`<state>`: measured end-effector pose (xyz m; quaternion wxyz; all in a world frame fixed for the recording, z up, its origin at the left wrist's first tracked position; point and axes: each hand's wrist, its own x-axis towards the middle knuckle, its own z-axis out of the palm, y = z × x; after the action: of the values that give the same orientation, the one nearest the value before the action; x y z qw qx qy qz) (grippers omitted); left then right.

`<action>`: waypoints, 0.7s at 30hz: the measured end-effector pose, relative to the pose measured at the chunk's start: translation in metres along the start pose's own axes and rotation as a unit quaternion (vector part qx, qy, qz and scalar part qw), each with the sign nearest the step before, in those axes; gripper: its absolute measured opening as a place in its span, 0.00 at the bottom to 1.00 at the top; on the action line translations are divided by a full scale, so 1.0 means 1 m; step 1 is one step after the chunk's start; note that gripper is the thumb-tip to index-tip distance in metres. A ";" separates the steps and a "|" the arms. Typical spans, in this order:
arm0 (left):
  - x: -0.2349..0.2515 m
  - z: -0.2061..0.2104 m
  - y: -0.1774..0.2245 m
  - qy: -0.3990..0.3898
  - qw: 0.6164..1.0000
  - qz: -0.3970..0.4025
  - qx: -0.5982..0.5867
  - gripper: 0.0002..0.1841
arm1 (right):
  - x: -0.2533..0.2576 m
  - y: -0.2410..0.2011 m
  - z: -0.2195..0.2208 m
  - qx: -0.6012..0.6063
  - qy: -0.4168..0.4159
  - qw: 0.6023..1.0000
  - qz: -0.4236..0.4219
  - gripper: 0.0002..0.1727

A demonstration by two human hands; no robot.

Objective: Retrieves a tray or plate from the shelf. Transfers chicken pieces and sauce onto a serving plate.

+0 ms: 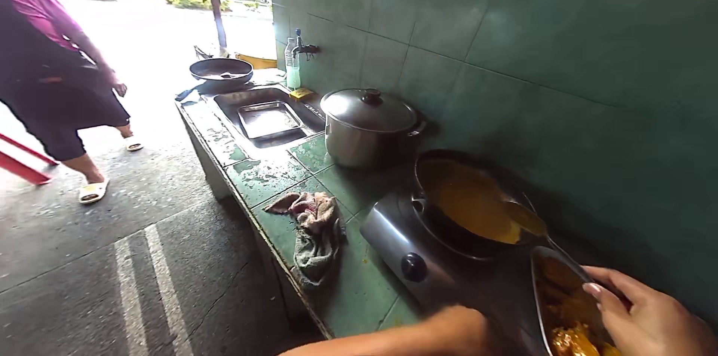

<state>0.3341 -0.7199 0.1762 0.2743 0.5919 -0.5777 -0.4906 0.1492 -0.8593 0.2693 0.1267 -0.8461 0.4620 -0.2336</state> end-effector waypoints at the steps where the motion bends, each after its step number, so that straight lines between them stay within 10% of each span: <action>1: -0.026 -0.022 -0.010 0.042 0.995 -0.017 0.086 0.25 | -0.002 0.004 0.001 0.009 0.002 1.000 -0.001 0.16; 5: -0.105 -0.125 -0.065 0.298 0.881 -0.252 0.267 0.14 | -0.002 0.012 0.002 0.032 0.024 0.999 0.003 0.18; 8: -0.120 -0.191 -0.133 0.331 0.851 -0.315 0.260 0.22 | -0.001 0.002 0.008 0.047 0.044 0.998 0.023 0.17; 13: -0.120 -0.245 -0.188 0.422 0.885 -0.194 -0.002 0.16 | 0.007 -0.010 0.014 0.055 0.061 0.996 0.028 0.15; 16: -0.141 -0.264 -0.161 0.441 0.840 -0.114 -0.294 0.16 | 0.012 -0.007 0.016 0.064 0.072 0.995 0.037 0.14; 21: -0.159 -0.276 -0.112 0.452 0.820 -0.018 -0.350 0.16 | 0.014 0.003 0.016 0.065 0.099 0.992 0.048 0.14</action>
<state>0.6518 -0.6145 0.2201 0.6843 0.6221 -0.1673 -0.3417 0.1618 -0.8730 0.2581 0.1460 -0.7858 0.4959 -0.3394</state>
